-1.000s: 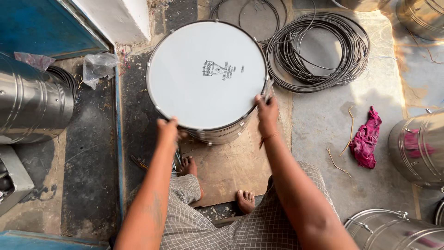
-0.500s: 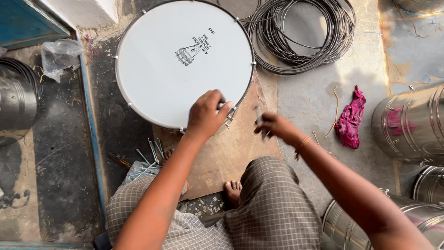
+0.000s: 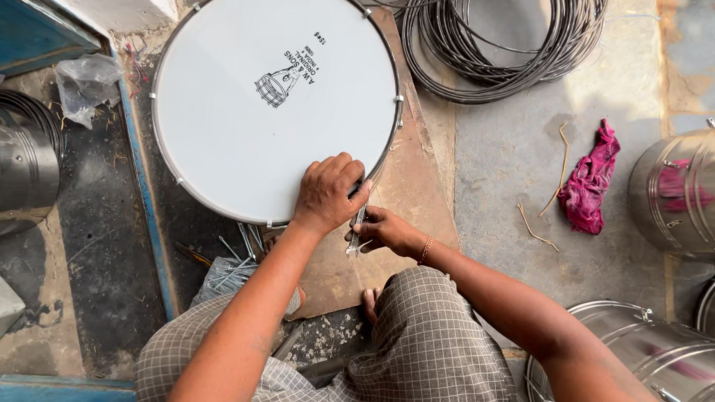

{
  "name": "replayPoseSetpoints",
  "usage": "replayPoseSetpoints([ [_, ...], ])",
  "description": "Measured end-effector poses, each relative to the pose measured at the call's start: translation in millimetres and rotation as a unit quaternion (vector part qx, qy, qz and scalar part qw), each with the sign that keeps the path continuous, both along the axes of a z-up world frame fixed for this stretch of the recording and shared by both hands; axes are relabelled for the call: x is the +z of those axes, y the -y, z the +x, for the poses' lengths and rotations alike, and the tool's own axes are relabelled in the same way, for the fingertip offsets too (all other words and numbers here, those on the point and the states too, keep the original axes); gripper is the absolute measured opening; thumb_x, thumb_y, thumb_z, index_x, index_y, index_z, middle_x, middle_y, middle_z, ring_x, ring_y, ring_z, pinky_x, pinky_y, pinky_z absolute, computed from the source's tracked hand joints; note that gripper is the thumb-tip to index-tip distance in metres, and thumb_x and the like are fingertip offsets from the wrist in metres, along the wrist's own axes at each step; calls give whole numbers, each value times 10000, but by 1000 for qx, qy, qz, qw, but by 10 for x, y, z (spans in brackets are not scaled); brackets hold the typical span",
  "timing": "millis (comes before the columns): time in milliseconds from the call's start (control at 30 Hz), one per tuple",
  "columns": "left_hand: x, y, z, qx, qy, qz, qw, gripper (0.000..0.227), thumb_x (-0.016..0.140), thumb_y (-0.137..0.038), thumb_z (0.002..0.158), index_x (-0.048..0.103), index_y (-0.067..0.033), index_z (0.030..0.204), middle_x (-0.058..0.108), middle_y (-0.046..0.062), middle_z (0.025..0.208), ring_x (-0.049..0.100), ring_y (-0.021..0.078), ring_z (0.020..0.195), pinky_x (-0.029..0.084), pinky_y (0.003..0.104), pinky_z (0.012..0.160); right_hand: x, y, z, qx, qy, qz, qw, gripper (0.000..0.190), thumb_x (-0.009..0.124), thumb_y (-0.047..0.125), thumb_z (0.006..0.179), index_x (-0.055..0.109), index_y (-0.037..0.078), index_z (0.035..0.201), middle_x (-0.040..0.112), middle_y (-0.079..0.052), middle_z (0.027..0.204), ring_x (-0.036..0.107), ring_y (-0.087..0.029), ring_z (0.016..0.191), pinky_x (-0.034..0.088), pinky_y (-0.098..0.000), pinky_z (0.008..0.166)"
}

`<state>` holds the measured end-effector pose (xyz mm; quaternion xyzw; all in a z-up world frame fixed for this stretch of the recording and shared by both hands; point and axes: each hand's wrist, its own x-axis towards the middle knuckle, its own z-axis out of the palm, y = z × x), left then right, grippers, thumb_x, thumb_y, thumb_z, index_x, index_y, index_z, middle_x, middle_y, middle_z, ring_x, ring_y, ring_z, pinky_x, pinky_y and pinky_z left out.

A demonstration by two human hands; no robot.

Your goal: The person is assembling a drum by tightening the tension rods around the drumhead using a wrench. They systematically move around the drum, tightening each rod to secure the drumhead.

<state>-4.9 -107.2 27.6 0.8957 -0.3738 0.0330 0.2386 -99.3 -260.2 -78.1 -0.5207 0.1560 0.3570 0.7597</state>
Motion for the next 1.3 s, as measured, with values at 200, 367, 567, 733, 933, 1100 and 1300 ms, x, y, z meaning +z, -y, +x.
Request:
replayPoseSetpoints([
  [200,-47,11,32,1,11,21,1000,210,720,-293,885,597,-129,932,532,32,856,590,207,801,462,411,759,-86,718,281,196,95,-182,959,262,625,297,1017,694,73,1134,673,-8,830,554,-140,676,517,-262,641],
  [367,4,39,38,-3,18,23,1000,214,712,-289,879,580,-129,934,535,30,876,595,215,830,453,413,760,5,1011,975,320,198,-360,854,300,672,320,970,779,52,1053,713,-49,765,612,-154,711,486,-341,671],
  [567,-52,22,-8,-13,17,22,1000,281,723,-350,920,572,-123,987,522,49,878,565,228,794,426,417,722,-53,901,61,54,154,-198,967,194,583,218,1005,605,27,1033,730,-87,869,644,-148,728,543,-330,645],
  [733,-29,33,-17,-20,42,30,998,252,711,-298,897,569,-122,1008,530,49,910,574,232,837,423,415,734,-29,369,-268,46,84,-84,992,168,611,162,1013,535,16,1045,766,-158,960,668,-163,727,574,-310,660],
  [933,-43,41,-15,-14,48,13,999,237,702,-292,894,579,-126,1011,544,45,914,577,214,824,430,415,728,156,-2,24,13,55,-41,998,239,575,183,977,502,78,1180,751,-115,1047,759,-193,936,651,-373,835],
  [1100,-46,47,11,-13,-10,59,998,206,703,-272,914,581,-118,975,546,47,881,579,224,790,432,415,718,72,112,7,38,63,-20,997,314,608,269,1001,551,62,1230,724,-59,948,695,-139,839,593,-316,743],
  [1300,-113,10,13,-23,1,-18,1000,257,753,-252,831,558,-85,841,571,109,835,599,355,822,453,513,728,-687,946,758,288,252,-272,883,349,668,422,920,790,99,969,684,-27,702,588,-152,627,478,-350,597],
])
